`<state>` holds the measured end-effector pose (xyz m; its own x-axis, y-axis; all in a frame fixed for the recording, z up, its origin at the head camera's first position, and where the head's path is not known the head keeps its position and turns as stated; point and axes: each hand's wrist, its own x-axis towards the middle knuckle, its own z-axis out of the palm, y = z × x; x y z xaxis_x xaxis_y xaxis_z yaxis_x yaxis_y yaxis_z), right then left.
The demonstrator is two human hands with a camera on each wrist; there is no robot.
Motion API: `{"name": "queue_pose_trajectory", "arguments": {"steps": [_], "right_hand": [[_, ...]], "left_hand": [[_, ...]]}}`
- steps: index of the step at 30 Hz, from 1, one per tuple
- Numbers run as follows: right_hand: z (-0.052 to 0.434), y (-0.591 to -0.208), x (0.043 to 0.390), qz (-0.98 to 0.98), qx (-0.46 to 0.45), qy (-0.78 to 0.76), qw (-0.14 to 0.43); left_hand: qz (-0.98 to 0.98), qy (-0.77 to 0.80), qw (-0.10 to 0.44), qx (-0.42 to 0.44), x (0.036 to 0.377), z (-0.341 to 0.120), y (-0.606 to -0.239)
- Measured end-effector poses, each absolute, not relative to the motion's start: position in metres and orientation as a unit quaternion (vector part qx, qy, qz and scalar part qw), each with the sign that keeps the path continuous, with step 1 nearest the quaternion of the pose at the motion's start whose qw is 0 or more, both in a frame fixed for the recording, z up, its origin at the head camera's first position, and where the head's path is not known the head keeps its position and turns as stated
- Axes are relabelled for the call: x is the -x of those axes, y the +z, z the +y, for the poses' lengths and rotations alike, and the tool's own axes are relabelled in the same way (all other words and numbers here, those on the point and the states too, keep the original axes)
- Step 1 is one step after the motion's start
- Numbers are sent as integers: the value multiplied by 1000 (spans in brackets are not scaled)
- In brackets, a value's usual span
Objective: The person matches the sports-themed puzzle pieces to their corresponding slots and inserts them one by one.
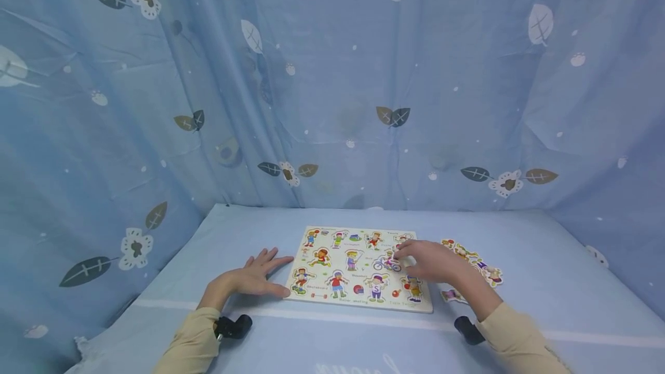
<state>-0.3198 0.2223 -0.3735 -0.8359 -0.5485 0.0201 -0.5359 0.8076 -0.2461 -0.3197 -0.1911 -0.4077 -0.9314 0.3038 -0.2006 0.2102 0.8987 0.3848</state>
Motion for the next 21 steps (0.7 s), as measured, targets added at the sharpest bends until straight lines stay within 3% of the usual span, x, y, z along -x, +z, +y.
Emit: {"name": "queue_pose_trajectory", "arguments": {"steps": [21], "right_hand": [[133,-372,366,941,313,-123,41]], "left_hand": [[969,173,130,-122,320,-190,-408]]}}
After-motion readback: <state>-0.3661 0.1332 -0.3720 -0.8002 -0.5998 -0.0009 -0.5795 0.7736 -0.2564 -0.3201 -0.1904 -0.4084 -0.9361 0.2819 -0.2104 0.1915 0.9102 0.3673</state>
